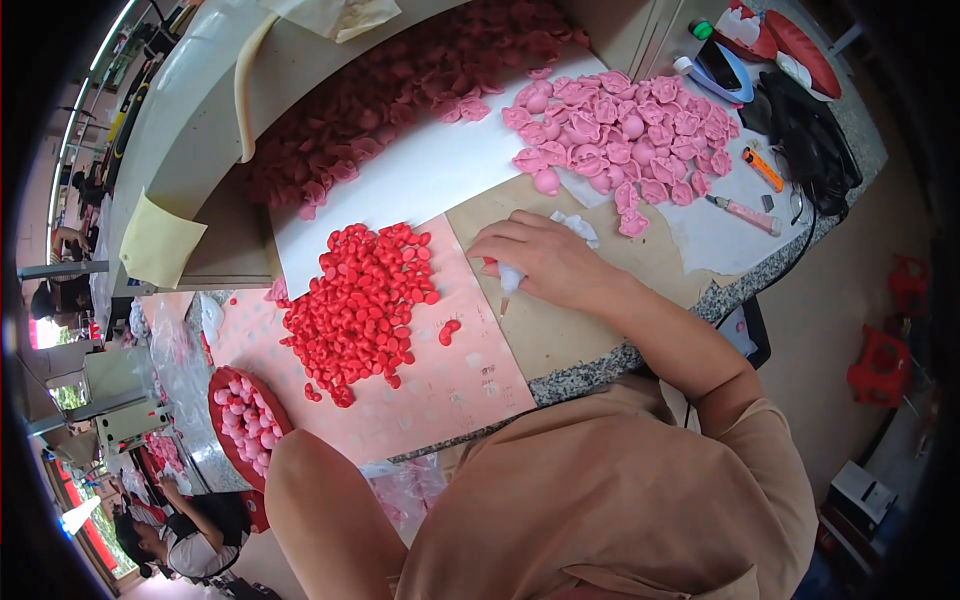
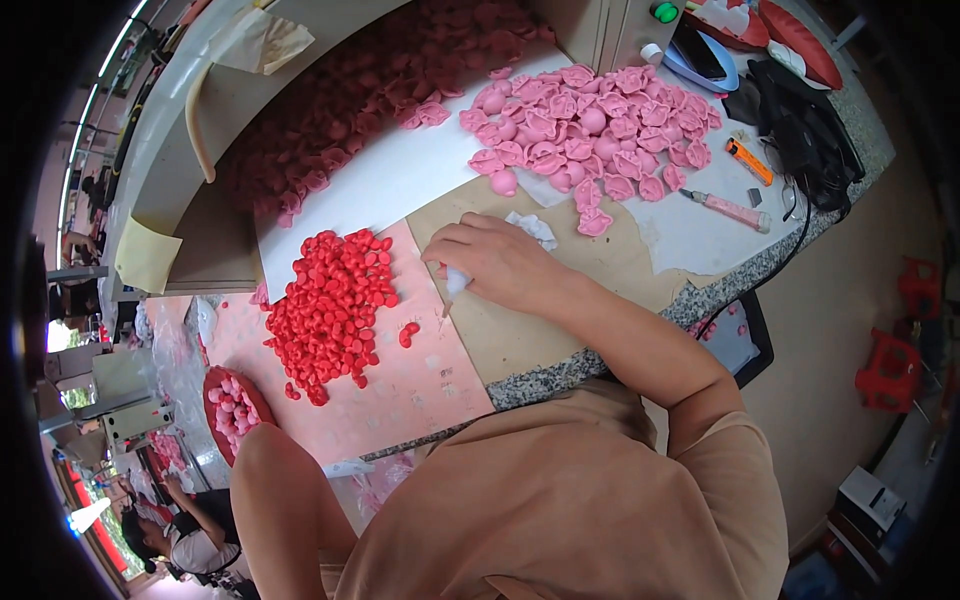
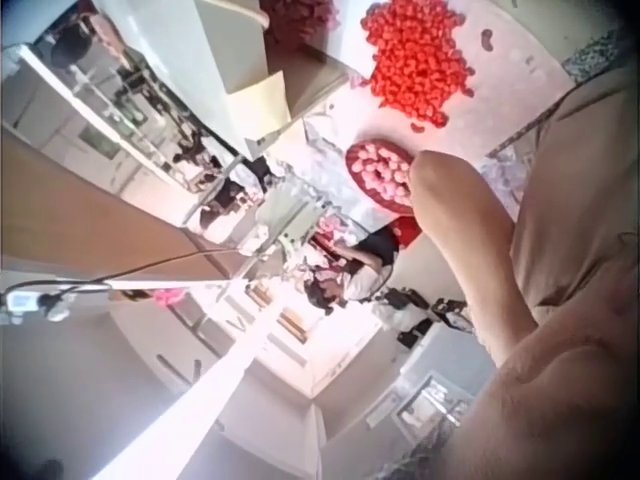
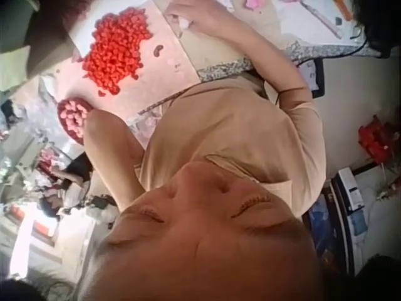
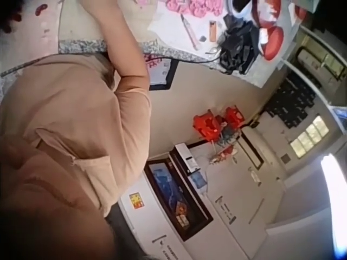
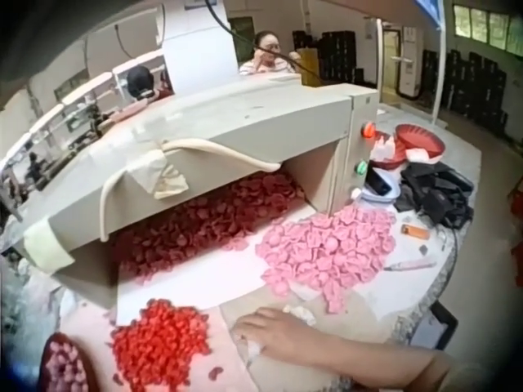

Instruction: Assembling small plastic toy parts by applying glue and joining components together.

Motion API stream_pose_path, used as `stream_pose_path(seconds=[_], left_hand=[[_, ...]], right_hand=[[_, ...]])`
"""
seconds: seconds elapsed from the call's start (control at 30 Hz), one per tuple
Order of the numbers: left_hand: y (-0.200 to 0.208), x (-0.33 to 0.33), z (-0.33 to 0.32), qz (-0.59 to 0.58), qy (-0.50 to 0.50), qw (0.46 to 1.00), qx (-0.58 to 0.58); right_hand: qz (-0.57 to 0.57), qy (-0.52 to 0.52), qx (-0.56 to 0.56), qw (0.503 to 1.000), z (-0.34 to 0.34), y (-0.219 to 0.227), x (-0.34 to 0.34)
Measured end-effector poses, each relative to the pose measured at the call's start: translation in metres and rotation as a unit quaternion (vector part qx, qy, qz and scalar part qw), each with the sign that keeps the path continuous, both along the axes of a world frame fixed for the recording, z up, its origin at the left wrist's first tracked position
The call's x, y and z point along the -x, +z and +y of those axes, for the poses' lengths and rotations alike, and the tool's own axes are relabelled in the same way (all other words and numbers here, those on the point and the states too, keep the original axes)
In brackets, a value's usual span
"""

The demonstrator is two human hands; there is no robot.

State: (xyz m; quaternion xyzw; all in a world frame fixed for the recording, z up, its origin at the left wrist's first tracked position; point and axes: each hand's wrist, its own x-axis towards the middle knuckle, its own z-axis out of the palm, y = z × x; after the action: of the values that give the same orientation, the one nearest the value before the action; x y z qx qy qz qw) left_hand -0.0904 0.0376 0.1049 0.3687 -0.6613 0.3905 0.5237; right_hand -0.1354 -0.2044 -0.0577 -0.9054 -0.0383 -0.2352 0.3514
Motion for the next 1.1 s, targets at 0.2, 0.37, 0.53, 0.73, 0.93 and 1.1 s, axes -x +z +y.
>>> stream_pose_path(seconds=[0.2, 0.37, 0.53, 0.73, 0.93, 1.1], left_hand=[[0.027, 0.002, -0.019, -0.081, 0.041, 0.996, 0.026], [-0.039, -0.003, -0.011, 0.097, 0.072, 0.991, 0.05], [-0.102, -0.039, -0.029, 0.024, 0.252, 0.789, -0.56], [-0.138, -0.073, -0.049, -0.011, 0.355, 0.74, -0.571], [-0.129, -0.085, -0.06, 0.023, 0.388, 0.733, -0.558], [-0.128, -0.105, -0.07, 0.105, 0.409, 0.714, -0.558]], right_hand=[[0.016, 0.011, 0.039, 0.999, -0.007, 0.005, 0.001], [0.026, -0.071, 0.022, 0.997, -0.027, 0.018, 0.022], [0.037, 0.001, 0.031, 0.999, -0.015, 0.018, 0.01], [0.047, -0.045, -0.01, 0.998, -0.023, 0.028, 0.016], [0.008, -0.034, -0.014, 0.999, -0.018, 0.033, 0.011], [-0.003, -0.035, -0.03, 0.999, -0.015, 0.033, 0.014]])
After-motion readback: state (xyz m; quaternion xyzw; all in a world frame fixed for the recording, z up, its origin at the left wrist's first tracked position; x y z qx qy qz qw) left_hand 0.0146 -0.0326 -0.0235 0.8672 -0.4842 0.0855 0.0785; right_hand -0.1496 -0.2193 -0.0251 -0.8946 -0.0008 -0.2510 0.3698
